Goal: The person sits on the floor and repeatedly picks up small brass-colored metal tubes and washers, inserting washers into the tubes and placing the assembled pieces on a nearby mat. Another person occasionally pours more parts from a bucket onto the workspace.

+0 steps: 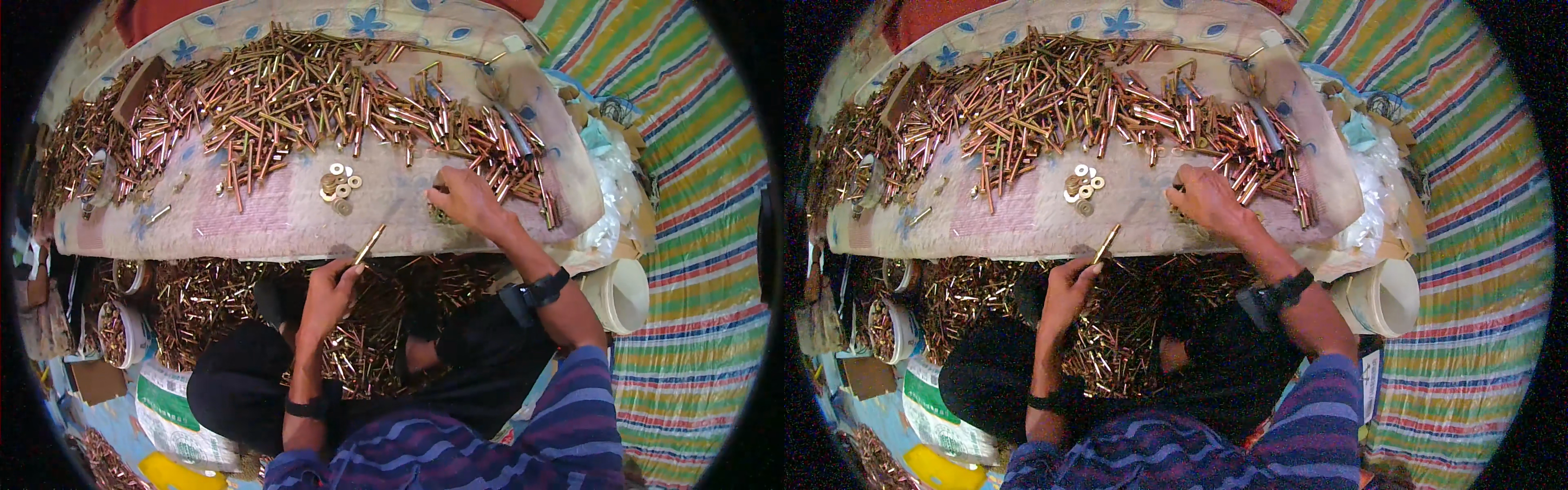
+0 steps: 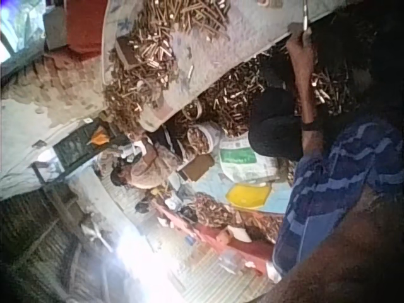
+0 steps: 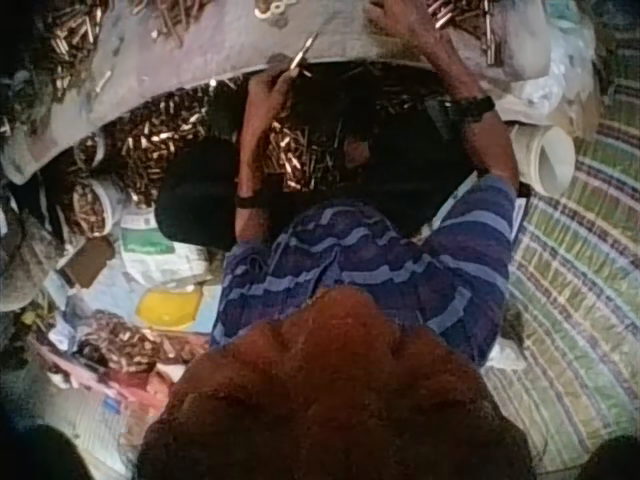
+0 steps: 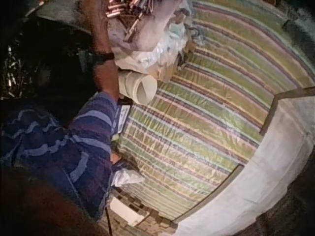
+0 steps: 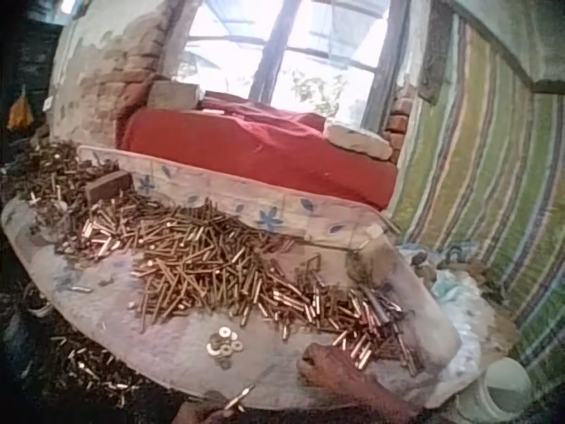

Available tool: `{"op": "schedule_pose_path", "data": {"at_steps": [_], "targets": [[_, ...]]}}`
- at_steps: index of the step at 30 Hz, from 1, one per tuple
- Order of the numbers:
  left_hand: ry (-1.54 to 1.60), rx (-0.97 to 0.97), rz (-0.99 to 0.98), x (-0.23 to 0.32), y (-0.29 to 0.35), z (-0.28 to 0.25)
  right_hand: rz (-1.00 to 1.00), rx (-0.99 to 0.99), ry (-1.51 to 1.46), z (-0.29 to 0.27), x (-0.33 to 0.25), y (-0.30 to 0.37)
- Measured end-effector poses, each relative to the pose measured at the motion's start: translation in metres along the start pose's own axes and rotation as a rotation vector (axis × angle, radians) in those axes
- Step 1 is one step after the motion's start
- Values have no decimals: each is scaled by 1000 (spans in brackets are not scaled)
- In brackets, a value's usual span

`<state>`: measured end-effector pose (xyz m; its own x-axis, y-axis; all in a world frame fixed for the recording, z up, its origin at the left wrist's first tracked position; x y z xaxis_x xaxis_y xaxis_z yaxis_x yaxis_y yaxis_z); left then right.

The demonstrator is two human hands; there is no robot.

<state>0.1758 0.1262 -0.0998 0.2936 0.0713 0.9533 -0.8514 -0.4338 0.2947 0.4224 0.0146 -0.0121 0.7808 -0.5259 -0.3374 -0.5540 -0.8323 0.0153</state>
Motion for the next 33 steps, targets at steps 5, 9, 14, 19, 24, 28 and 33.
{"op": "schedule_pose_path", "data": {"at_steps": [5,9,14,19,24,28,33], "targets": [[21,-2,30,5,1,5,-37,-31,-417,-9,-17,6],[17,-19,77,9,-1,9,55,-211,-663,3,-33,18],[-15,-9,85,11,0,8,-63,-261,-700,3,-64,26],[-47,-27,57,11,1,7,-130,-275,-693,10,-71,27],[-207,-47,54,-4,-5,9,-269,-252,-356,8,-73,29],[-234,-5,193,1,-7,15,-248,-160,-217,0,-82,38],[-127,21,381,14,-1,6,-213,-169,-473,15,-74,28]]}}
Point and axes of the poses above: each hand's wrist, its own y-axis away from the middle knuckle, its own z-axis out of the palm, x = y × z, the point moved 10 cm from there along -y, towards the middle knuckle, and after that the axes turned 3 degrees about -x, right-handed, at the moved point
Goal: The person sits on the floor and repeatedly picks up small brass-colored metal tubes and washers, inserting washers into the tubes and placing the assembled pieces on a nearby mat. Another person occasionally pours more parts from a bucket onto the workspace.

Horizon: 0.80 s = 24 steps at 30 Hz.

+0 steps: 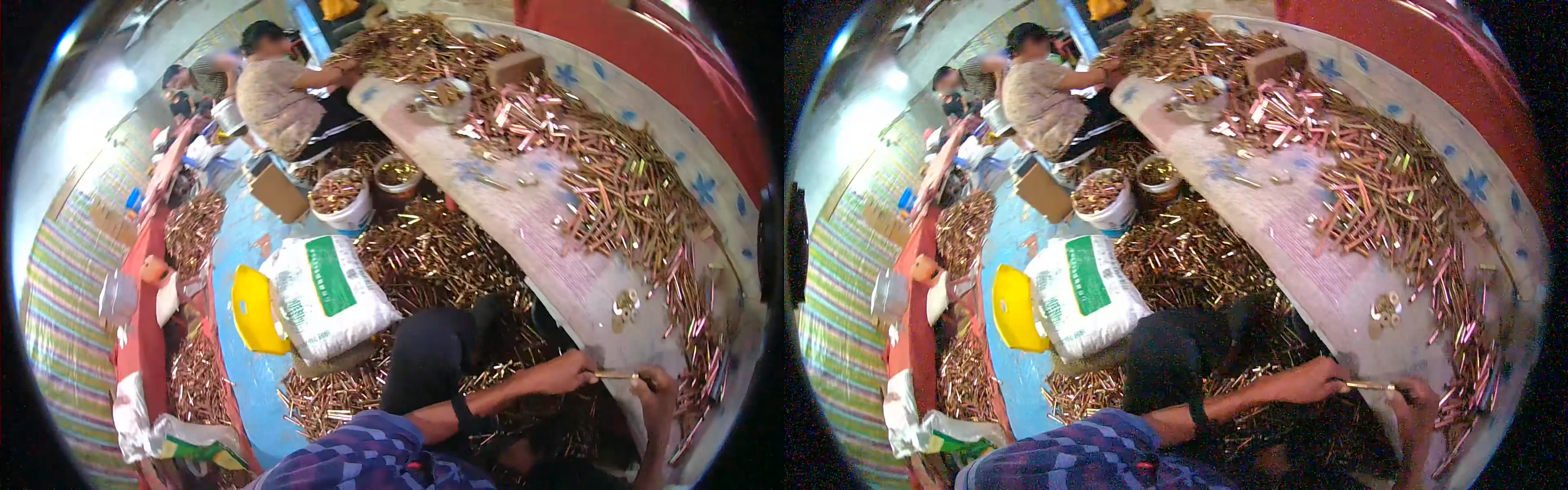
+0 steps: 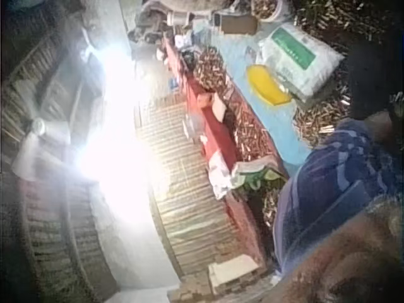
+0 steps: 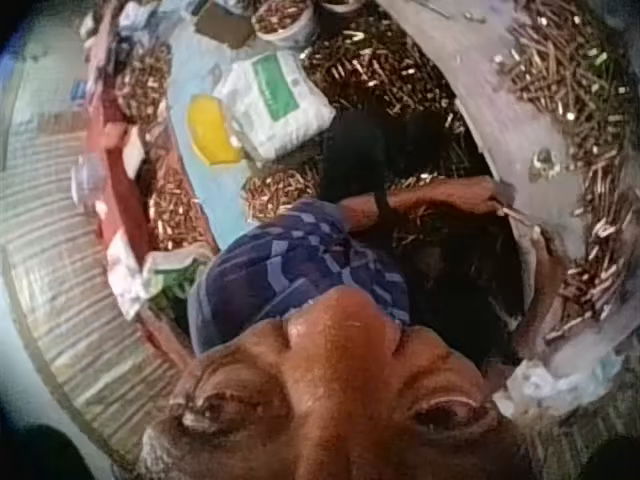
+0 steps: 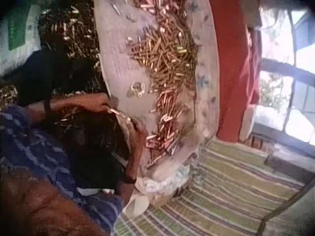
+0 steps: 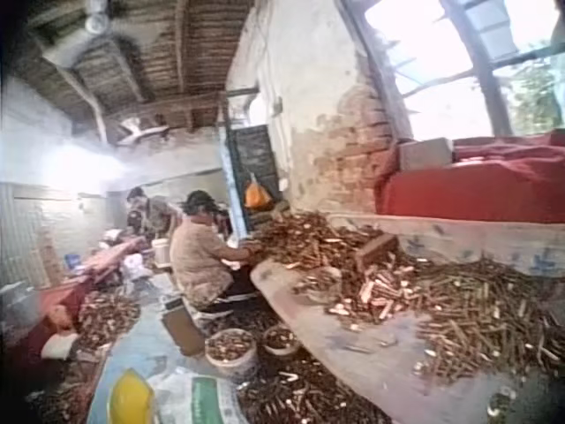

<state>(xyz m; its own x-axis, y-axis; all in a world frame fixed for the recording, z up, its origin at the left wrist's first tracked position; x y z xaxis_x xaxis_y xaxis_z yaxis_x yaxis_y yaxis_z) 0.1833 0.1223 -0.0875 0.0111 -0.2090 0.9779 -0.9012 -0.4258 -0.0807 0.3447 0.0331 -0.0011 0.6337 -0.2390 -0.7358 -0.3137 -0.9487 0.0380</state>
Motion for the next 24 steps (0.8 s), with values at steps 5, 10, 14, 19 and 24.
{"op": "schedule_pose_path", "data": {"at_steps": [5,10,14,19,24], "targets": [[11,-42,45,-1,0,-2,4,-34,49,1,24,-3],[28,-28,104,8,5,-7,-88,-56,195,6,17,-2],[36,-62,73,13,7,-8,176,-159,395,8,32,1],[13,7,54,6,10,-11,33,-194,443,14,11,1],[-55,86,147,8,13,-13,-155,-168,400,19,10,2]]}}
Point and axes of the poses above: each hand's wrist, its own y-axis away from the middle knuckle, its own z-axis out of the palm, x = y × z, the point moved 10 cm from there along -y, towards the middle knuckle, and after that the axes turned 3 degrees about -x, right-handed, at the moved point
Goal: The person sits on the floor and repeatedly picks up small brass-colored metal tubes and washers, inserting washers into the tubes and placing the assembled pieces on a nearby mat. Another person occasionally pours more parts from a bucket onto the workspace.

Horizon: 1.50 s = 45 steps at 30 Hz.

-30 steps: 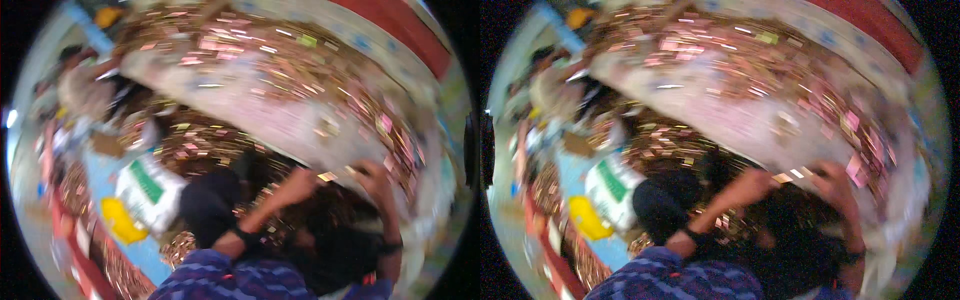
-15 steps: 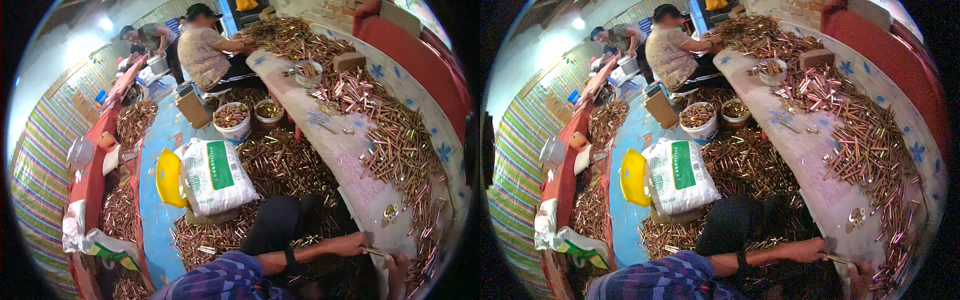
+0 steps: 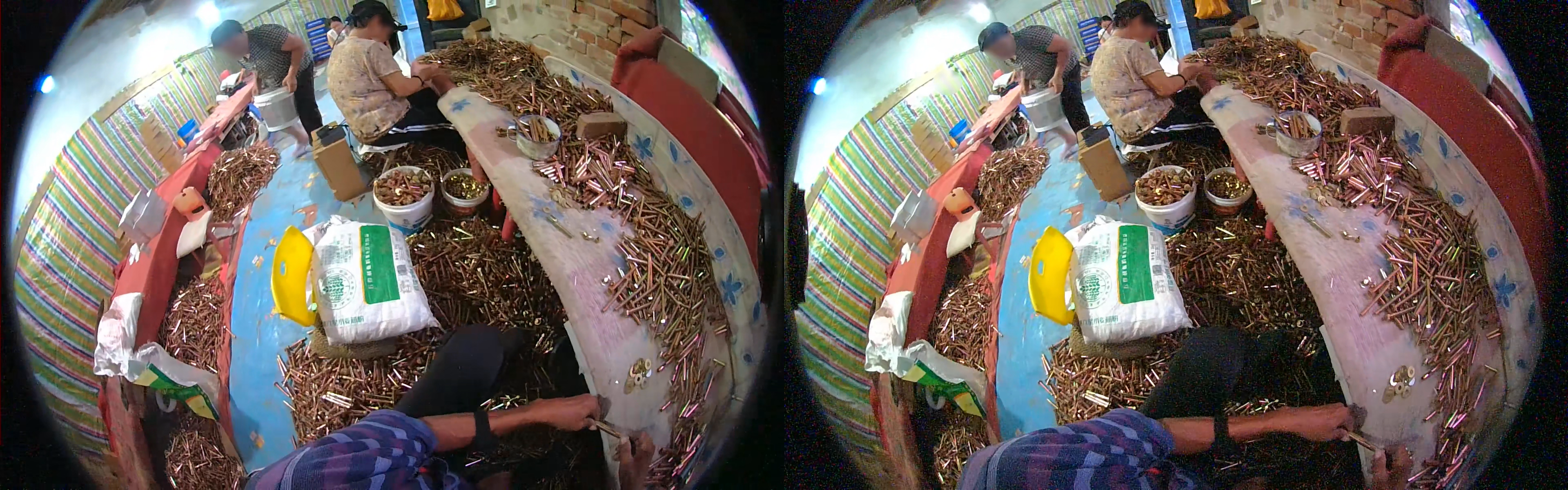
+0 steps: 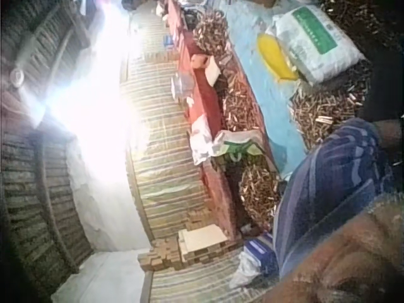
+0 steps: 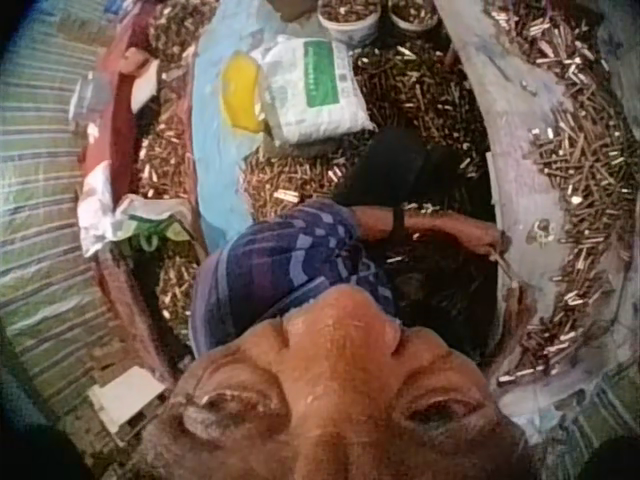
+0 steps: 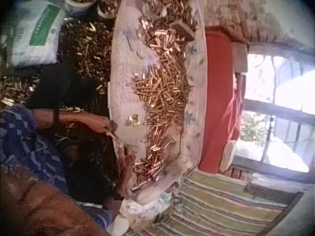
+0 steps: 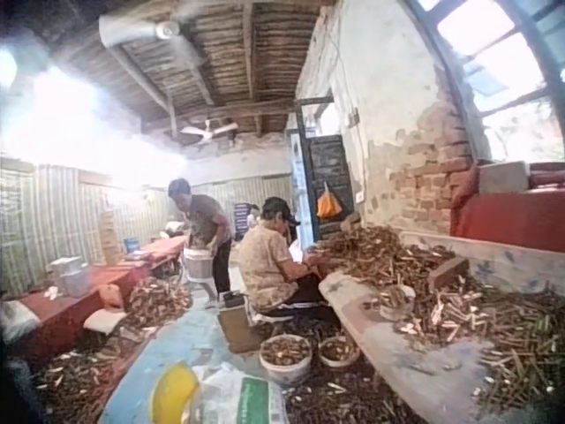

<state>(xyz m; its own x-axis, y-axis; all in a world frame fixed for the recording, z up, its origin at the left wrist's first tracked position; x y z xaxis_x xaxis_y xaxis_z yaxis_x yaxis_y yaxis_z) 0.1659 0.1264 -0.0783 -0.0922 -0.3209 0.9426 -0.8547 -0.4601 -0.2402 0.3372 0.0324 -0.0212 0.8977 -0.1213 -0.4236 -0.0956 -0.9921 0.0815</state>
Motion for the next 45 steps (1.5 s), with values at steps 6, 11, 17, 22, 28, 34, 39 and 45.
{"op": "schedule_pose_path", "data": {"at_steps": [6,11,17,22,28,34,39,45], "targets": [[16,-53,51,12,6,3,-16,-122,-199,10,-9,-3],[49,-133,-7,1,9,17,6,-160,-345,9,-18,8],[43,-44,28,-3,23,16,-121,-124,-244,30,10,9],[-15,12,45,4,28,8,-139,-47,-67,28,13,3],[-13,32,39,10,32,4,-109,-48,-105,12,-26,11],[-15,0,35,25,36,4,-43,-203,-127,34,20,10],[-73,20,-12,31,40,-2,34,-41,-441,39,55,3],[-135,-77,-111,27,38,6,44,89,-556,25,23,10]]}}
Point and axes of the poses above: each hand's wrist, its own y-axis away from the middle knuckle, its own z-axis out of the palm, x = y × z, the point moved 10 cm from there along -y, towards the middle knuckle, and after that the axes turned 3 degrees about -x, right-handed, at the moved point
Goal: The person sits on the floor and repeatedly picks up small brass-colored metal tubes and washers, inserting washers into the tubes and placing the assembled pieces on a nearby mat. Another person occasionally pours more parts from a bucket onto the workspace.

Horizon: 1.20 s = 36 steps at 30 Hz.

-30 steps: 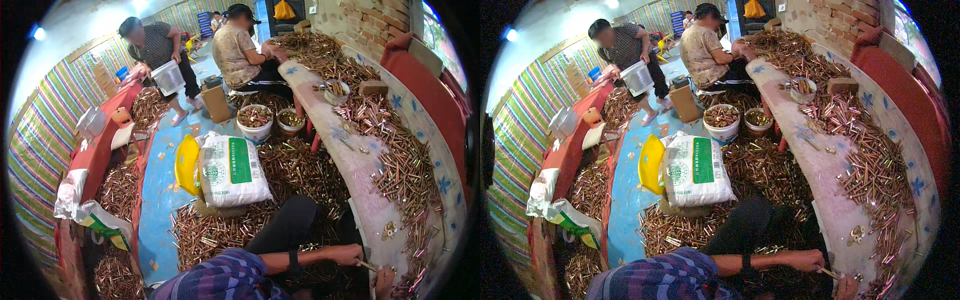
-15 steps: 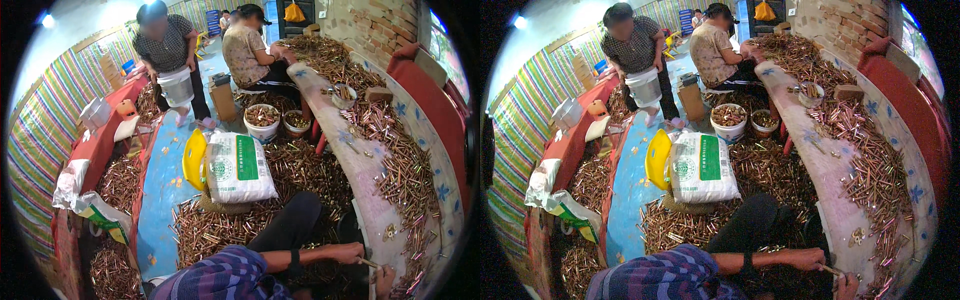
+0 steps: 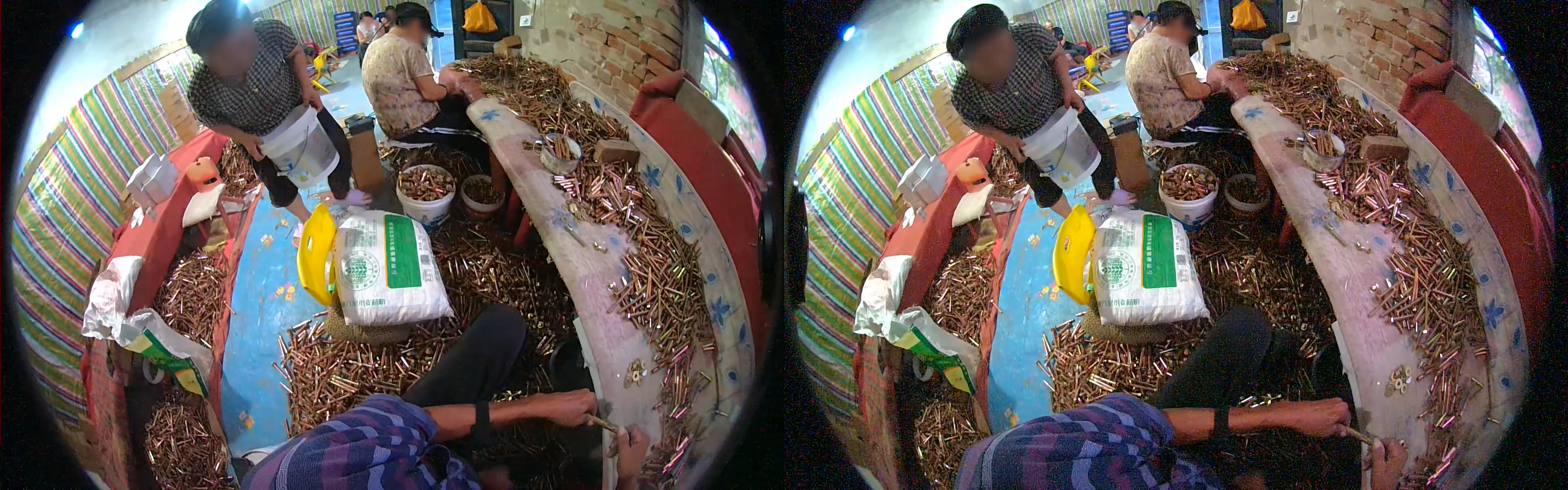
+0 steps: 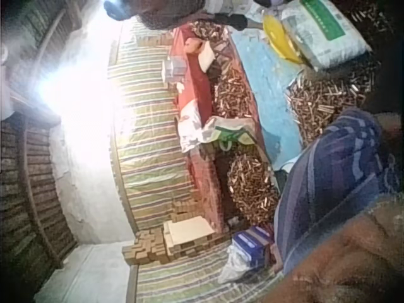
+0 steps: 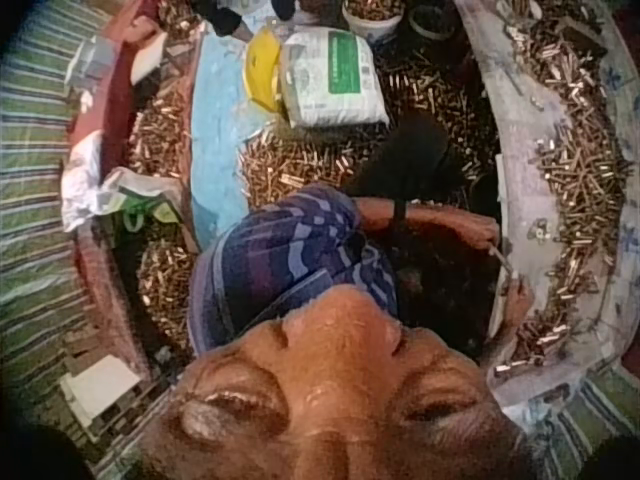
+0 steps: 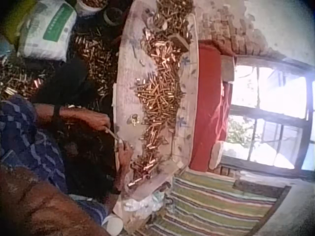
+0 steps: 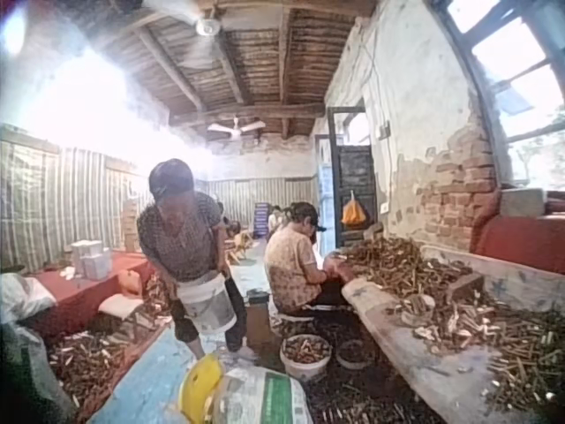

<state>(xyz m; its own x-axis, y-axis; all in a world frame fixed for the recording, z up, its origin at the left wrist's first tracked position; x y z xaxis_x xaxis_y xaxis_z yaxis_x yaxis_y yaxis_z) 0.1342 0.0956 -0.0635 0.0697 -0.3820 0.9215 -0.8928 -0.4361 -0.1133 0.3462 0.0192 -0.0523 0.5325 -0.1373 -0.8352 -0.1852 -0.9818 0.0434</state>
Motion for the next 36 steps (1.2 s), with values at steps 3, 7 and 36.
{"op": "schedule_pose_path", "data": {"at_steps": [3,7,36], "targets": [[14,7,-24,6,5,-2,-2,-78,95,6,-13,2],[19,61,-31,17,13,-11,-217,-123,315,8,-42,1],[-24,8,-61,18,37,0,-107,-218,276,15,-24,11]]}}
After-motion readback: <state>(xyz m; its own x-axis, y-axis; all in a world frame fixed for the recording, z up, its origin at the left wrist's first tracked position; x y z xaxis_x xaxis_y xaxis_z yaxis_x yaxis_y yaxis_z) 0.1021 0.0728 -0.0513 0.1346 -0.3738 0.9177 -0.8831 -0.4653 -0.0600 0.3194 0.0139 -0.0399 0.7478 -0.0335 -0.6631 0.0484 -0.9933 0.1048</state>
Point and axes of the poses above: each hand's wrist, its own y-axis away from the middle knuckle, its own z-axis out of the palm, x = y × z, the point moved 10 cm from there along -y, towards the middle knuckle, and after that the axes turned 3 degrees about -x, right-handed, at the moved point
